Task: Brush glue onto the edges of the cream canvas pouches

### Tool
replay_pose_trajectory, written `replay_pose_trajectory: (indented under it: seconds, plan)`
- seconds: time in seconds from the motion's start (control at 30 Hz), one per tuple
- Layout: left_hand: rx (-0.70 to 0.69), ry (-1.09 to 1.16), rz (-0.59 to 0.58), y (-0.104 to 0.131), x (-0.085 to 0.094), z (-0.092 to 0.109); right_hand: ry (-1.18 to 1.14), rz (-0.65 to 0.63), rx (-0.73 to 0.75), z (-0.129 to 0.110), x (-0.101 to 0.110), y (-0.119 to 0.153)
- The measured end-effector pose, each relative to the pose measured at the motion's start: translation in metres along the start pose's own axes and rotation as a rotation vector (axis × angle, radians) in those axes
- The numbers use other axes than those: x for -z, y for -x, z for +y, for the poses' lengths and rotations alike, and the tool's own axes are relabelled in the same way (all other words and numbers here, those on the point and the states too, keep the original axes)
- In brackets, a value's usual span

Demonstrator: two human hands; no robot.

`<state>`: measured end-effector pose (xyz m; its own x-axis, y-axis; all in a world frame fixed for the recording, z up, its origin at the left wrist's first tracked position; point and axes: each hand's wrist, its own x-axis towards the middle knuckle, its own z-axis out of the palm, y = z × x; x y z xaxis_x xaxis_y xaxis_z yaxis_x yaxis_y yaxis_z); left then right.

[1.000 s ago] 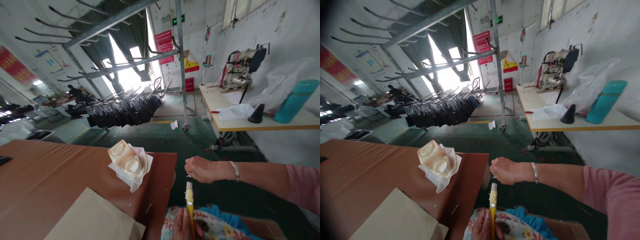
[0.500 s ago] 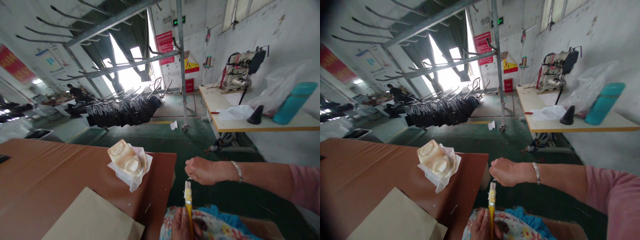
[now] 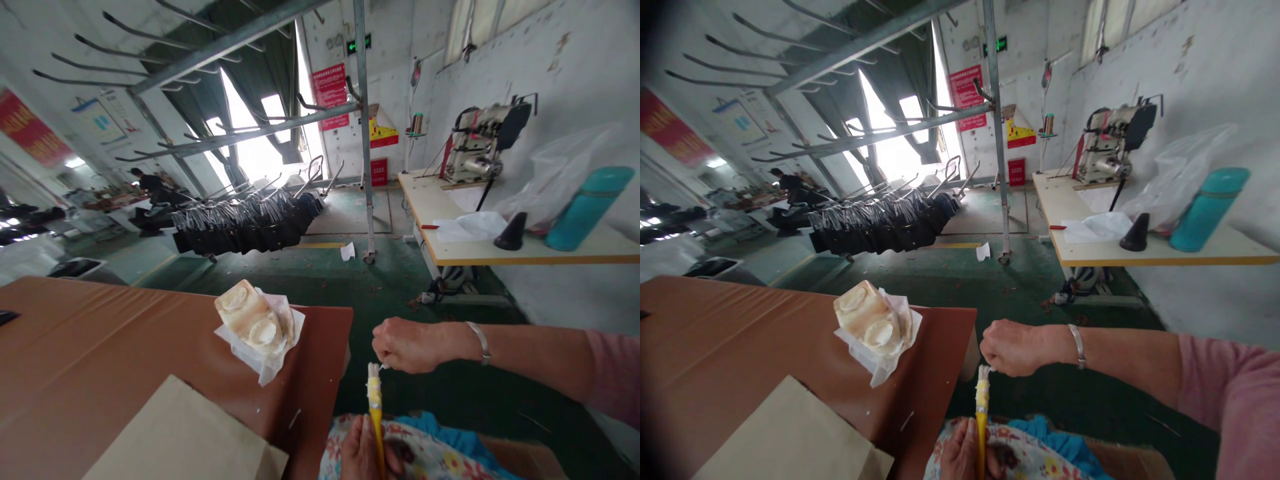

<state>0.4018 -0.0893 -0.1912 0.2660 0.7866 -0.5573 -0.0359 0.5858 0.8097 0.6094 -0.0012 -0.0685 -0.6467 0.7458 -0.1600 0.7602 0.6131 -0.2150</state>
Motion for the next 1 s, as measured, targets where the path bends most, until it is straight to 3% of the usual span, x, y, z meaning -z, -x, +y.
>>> replay_pose_trajectory:
  seconds: [0.13, 0.33, 0.43, 0.7, 0.83, 1.0]
  plan:
    - [-0.006, 0.012, 0.012, -0.002, -0.003, -0.006, -0.018, -0.010, 0.004, -0.005, -0.011, -0.003]
    - [-0.073, 0.028, 0.052, -0.001, -0.001, -0.011, -0.046, 0.104, -0.163, 0.017, -0.011, -0.014]
    - [-0.120, 0.000, 0.079, -0.003, -0.001, -0.011, -0.074, 0.124, -0.149, 0.018, -0.007, -0.008]
    - [-0.076, 0.104, 0.085, -0.001, -0.003, -0.010, -0.091, 0.088, -0.018, -0.016, -0.007, 0.003]
    - [-0.035, 0.069, 0.063, 0.005, -0.002, -0.002, -0.086, 0.132, -0.056, -0.010, -0.006, -0.006]
    - [-0.026, 0.051, 0.128, 0.002, 0.001, -0.005, -0.079, 0.191, -0.118, 0.003, 0.007, -0.003]
